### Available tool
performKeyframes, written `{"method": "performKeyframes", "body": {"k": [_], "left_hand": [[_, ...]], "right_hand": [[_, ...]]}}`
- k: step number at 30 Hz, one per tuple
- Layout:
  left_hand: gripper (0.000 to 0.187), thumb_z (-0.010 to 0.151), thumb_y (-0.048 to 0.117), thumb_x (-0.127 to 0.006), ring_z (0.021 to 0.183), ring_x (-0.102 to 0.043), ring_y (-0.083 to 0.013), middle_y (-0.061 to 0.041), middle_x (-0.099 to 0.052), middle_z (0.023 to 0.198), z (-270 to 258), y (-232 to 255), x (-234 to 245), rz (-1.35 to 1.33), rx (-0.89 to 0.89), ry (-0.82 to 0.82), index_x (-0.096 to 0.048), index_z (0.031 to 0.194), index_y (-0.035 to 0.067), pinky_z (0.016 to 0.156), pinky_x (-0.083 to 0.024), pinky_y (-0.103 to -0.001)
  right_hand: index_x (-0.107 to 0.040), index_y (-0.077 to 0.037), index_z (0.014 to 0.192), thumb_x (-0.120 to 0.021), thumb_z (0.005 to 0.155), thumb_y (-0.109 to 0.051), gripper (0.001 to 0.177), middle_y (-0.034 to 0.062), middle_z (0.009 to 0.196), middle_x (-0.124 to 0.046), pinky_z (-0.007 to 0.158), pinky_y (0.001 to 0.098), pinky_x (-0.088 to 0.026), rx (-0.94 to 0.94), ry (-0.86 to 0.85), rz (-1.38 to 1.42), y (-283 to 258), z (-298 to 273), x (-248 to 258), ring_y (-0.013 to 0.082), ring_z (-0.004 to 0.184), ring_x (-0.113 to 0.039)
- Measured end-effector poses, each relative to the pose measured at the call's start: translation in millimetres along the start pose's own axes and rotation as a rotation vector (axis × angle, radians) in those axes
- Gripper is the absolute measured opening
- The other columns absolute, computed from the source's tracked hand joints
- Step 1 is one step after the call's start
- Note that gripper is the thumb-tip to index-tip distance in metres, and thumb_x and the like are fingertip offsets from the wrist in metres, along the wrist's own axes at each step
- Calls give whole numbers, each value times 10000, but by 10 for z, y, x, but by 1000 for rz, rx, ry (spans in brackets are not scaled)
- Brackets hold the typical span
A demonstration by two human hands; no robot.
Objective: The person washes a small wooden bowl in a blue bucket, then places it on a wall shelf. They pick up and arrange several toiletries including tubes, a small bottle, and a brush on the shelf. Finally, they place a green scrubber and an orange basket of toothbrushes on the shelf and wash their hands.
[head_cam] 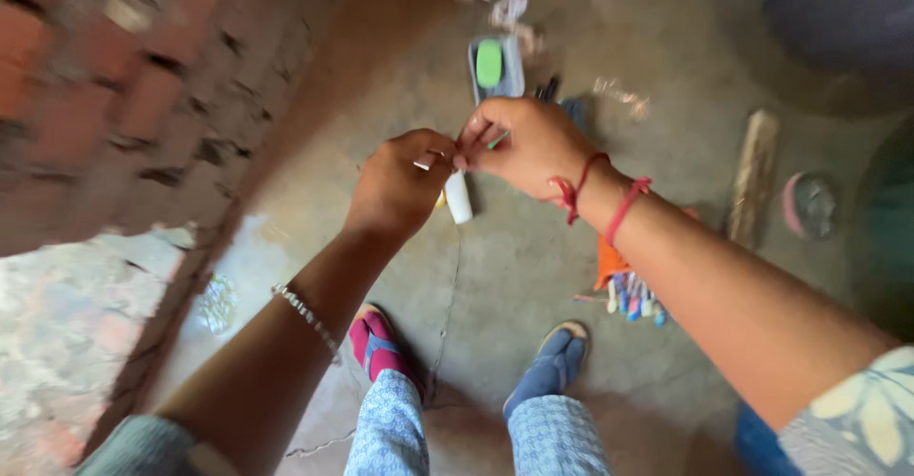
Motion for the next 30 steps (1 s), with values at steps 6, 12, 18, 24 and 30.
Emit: {"method": "performKeyframes", "body": {"k": [6, 12, 18, 24, 30], "left_hand": [[206, 996, 290, -594, 1000, -693, -309, -96, -745, 1049, 498, -2283, -1157, 170, 235, -44, -745, 1113, 213, 839, -530, -413], [303, 971, 252, -584, 1105, -729, -224, -59, -766, 1184, 707, -3519, -1769, -100, 373, -56, -638, 1262, 187, 911, -553, -367], [577, 951, 294, -644, 1241, -603, -288, -182, -606, 1354, 791, -3789, -1882, -107, 480, -82, -436, 1485, 228, 989, -485, -383], [603, 903, 361, -648, 1135, -717, -249, -112, -753, 1232, 807, -3628, -1854, -158, 379, 10, -479, 1452, 179, 951, -529, -380], [579, 793, 335, -883, 929, -766, -209, -95, -786, 1065, 942, -3295, -1626, -734, 361, 147, -620, 1208, 29, 804, -632, -389]], "right_hand": [[-743, -107, 1096, -885, 759, -317, 422, 82, 1055, -779, 855, 323, -559, -240, 64, -14, 2055, 346, -1345, 186, 995, -740], [-667, -121, 1218, -924, 763, -342, 567, 141, 1145, -723, 881, 380, -551, -232, 182, -86, 3371, 649, -2105, 272, 1046, -701], [-654, -175, 1256, -911, 733, -149, 583, 230, 1139, -644, 854, 443, -544, -2, 216, -330, 3765, 683, -2395, 419, 1047, -640], [-409, -77, 1279, -848, 776, -106, 668, 199, 1145, -599, 896, 447, -533, -130, 364, -270, 3689, 675, -2427, 382, 1069, -635], [-403, -114, 1301, -808, 788, -181, 657, 77, 1212, -563, 797, 375, -547, -140, 316, 453, 3159, 571, -2604, 252, 1086, -656]]}}
Point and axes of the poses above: each hand's wrist, its own z-axis towards the middle knuckle, its own x-axis out of the back of the hand, y = z × x, the point moved 7 cm from there along z, towards the middle knuckle
